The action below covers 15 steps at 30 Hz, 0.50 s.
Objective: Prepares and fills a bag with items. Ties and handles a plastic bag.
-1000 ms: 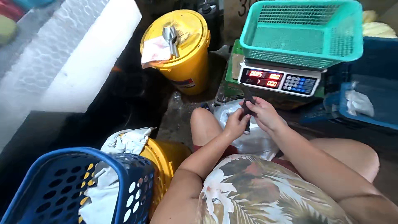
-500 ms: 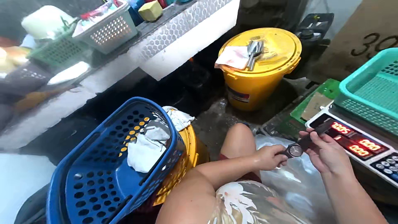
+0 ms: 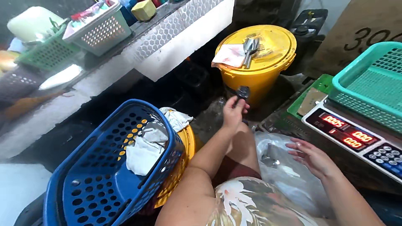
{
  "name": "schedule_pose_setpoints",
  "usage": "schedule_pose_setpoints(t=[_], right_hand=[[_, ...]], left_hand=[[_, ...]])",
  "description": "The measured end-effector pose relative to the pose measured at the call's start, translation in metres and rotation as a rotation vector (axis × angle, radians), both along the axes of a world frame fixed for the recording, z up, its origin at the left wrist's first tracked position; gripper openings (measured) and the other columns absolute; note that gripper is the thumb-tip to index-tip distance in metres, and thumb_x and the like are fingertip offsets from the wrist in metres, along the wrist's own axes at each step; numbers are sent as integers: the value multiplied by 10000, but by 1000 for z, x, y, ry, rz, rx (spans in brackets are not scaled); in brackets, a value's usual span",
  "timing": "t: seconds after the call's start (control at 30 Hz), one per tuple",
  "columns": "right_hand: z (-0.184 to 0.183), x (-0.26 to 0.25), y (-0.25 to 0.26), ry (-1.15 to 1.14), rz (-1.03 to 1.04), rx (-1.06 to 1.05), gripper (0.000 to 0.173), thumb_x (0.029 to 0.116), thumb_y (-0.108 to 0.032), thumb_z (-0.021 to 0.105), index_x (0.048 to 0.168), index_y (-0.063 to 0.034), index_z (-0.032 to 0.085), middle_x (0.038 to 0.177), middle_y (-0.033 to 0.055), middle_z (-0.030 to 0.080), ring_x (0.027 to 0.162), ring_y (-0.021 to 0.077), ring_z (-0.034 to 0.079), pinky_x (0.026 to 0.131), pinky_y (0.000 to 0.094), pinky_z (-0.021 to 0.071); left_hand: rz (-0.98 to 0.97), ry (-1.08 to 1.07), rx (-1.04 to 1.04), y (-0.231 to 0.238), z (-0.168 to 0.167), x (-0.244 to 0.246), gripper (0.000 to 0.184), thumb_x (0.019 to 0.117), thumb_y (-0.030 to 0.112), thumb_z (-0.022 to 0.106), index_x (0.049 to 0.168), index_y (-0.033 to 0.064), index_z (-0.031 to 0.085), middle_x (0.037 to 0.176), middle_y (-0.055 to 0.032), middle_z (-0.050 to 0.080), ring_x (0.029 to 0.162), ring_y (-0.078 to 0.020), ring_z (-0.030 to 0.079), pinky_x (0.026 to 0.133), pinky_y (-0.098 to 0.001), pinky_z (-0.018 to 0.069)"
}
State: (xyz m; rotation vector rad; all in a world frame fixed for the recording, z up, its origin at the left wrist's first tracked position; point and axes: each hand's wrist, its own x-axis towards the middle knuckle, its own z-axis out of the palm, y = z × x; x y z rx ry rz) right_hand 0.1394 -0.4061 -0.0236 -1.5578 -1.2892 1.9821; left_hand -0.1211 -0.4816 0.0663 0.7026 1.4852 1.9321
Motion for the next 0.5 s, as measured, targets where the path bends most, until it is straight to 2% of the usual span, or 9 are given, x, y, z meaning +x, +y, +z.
schedule_pose_setpoints(t=[0.1,0.17,0.33,0.5], right_hand=[[-24,16,-7,-94,-20,-64,340,1105,-181,433,1406,-42,509,1135,119,668,862,152,655,729,309,528],[-37,27,-12,-139,-70,-94,346,1099,-166,442,1414,-36,504,1163,138,652,875,161,641,740,315,517],[-62,43,-27,-200,-149,-163,353,1104,-167,439,1426,-30,489,1186,151,635,898,171,625,751,327,498],[-70,46,-38,-216,-119,-183,363,1105,-181,449,1425,-14,490,1223,179,623,954,204,623,802,365,502]], left_hand=[[198,113,104,15,15,-34,131,1048,23,508,1122,-30,602,822,-23,694,714,-71,675,694,-244,593],[262,166,169,20,21,-48,112,1044,12,506,1086,-16,606,813,-17,692,716,-69,678,696,-234,592],[323,228,260,21,23,-59,103,1035,-6,518,1065,-8,617,804,-13,710,687,-64,682,674,-219,592],[312,270,282,20,16,-60,114,1032,-13,514,1057,-5,625,819,-7,716,699,-62,687,680,-223,598]])
